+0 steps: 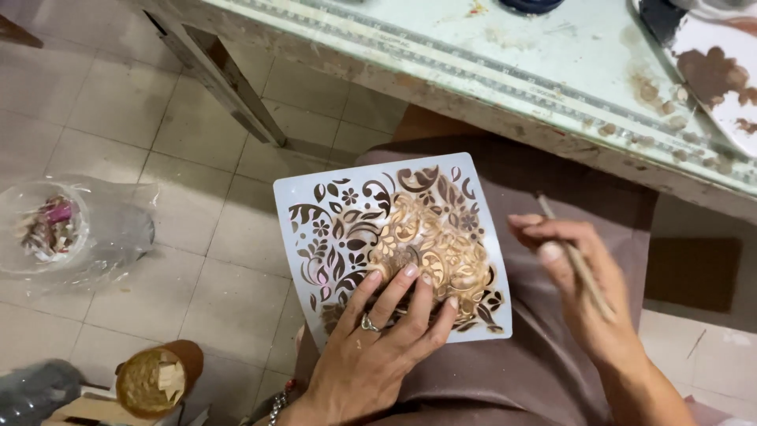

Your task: Applying gold material through a floral stencil onto a surface using a stenciling tool

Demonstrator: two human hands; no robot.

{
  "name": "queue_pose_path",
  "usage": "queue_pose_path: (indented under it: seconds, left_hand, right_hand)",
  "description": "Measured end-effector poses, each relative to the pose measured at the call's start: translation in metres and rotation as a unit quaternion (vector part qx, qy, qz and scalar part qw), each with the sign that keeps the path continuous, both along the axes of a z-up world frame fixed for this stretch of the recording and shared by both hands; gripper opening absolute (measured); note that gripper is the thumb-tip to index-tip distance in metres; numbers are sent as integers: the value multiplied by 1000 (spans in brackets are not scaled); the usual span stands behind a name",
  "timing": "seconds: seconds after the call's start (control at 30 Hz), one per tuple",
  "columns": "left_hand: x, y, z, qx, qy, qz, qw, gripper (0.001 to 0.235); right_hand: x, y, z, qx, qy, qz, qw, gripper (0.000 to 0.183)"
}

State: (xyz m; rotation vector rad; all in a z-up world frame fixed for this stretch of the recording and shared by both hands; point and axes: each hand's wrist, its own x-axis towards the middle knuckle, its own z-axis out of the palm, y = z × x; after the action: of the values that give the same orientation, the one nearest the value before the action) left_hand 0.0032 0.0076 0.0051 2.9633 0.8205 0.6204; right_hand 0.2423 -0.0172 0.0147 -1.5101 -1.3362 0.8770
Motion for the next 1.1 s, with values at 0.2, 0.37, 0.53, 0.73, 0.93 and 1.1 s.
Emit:
queue_pose_path:
  seconds: [0.2,0.37,0.53,0.73,0.93,1.1]
  left_hand:
    - [1,1,4,14,-21,0,1000,42]
    - [1,-2,4,20,-10,7,1000,41]
    - [1,-2,4,48,-18,18,999,37]
    - [0,-2,7,67,-16,12,998,38]
    - [-1,-2,12,70,-16,4,997,38]
    - [-1,-2,12,55,-16,-7,998,42]
  right_hand:
    - [6,9,-20,-303,106,27,947,56]
    - [-6,20,-17,-274,69,99,954,57]
    - [-16,23,-17,-320,95,76,940,59]
    - [-18,17,-27,-276,182,27,943,58]
    - [-20,16,-19,-255,188,11,948,55]
    - [-13,19,-20,-278,136,29,951,62]
